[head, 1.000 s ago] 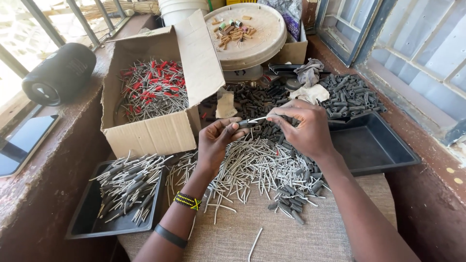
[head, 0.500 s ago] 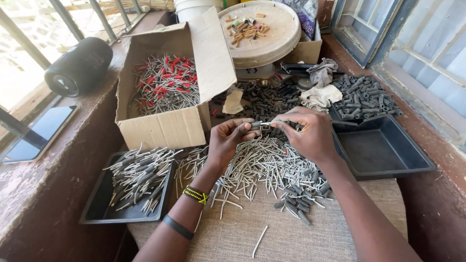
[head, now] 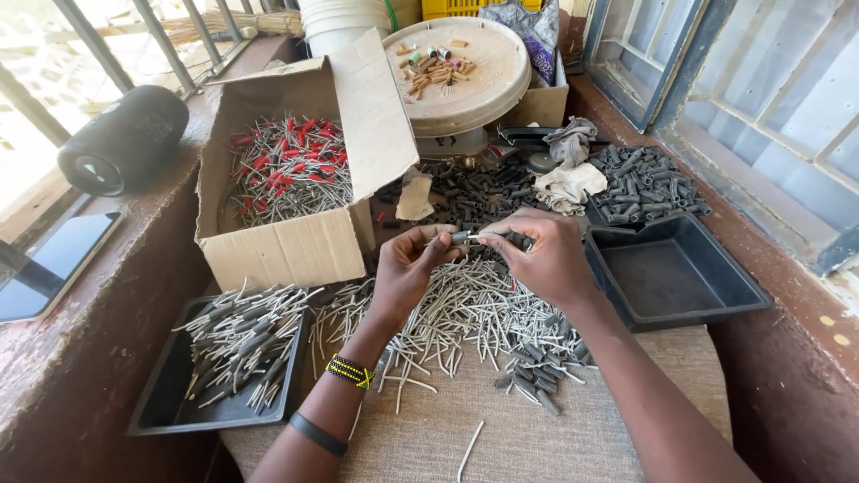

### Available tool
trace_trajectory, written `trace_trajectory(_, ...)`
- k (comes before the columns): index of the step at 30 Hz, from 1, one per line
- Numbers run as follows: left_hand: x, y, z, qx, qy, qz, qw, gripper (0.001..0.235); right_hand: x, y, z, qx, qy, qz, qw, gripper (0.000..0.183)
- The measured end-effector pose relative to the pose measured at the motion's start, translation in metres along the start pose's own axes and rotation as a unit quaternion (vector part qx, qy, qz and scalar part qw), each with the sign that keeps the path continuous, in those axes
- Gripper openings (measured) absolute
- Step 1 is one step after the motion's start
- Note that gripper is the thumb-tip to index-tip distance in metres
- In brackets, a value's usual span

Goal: Assembling small metal rods with black plastic connectors by hand

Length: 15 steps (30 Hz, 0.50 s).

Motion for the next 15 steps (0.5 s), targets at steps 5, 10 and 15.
trace_trajectory(5, 0.002, -0.003, -0.003, 0.007, 0.006, 0.004, 1.000, 0.035, 0.002, -0.003, -0.004, -0.001, -0.010, 0.005, 1.000, 0.008)
trace_trajectory(10, 0.000, 0.002, 0.000, 0.020, 0.012, -0.004, 1.000, 0.034, 0.001, -0.007, -0.003, 0.009, -0.004, 0.015, 1.000, 0.012)
trace_trajectory(15, -0.002, 0.009, 0.003, 0.028, 0.019, -0.005, 0.999, 0.031, 0.005, 0.011, 0.000, 0.004, 0.020, 0.064, 0.998, 0.034)
Point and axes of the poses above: each hand's wrist, its own z-axis towards the middle knuckle, its own x-axis out of the palm, y = z × x, the point moved 10 cm from there along z, towards the middle knuckle, and after that the axes turned 2 degrees about -y, right-handed, at the moved point
